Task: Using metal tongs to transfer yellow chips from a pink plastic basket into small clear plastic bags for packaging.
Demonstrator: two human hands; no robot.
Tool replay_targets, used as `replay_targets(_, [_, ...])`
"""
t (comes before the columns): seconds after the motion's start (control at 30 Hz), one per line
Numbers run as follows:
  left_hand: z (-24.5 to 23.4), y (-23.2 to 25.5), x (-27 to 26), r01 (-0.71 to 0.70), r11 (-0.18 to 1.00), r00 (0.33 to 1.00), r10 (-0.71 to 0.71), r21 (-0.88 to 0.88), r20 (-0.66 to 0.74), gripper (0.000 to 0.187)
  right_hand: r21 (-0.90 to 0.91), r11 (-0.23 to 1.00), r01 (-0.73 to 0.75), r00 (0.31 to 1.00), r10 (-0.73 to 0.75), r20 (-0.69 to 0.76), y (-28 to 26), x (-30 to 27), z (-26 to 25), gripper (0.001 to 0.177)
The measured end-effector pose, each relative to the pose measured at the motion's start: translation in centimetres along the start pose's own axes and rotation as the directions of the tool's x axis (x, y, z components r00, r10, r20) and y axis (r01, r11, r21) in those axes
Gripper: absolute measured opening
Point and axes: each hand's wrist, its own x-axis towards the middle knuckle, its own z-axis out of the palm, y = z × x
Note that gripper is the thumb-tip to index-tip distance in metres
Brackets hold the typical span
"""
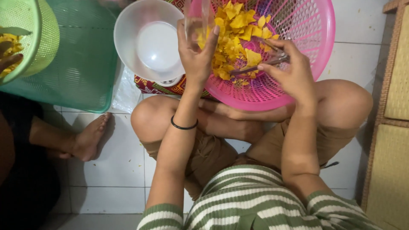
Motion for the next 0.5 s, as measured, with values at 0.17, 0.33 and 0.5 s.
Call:
replay_targets(0.17, [0.3,0.9,0.0,-0.006,1.000,1.000,0.006,-0.004,0.001,0.032,0.029,0.994,-0.104,0.992,0.106,-0.063,1.7,0.1,0.7,0.065])
replay_targets(0.33, [0.3,0.4,-0.1,-0.021,1.000,1.000,0.021,0.003,-0.005,0.032,0.019,1.000,-0.019,0.994,0.021,-0.110,0.3,1.9,2.1,0.054])
replay_targets(0.5, [0.0,-0.1,-0.3,0.022,0.998,1.000,-0.021,0.061,-0.014,0.035,-0.084,0.984,-0.156,0.976,0.141,-0.167,-1.2,3.0,2.9,0.054])
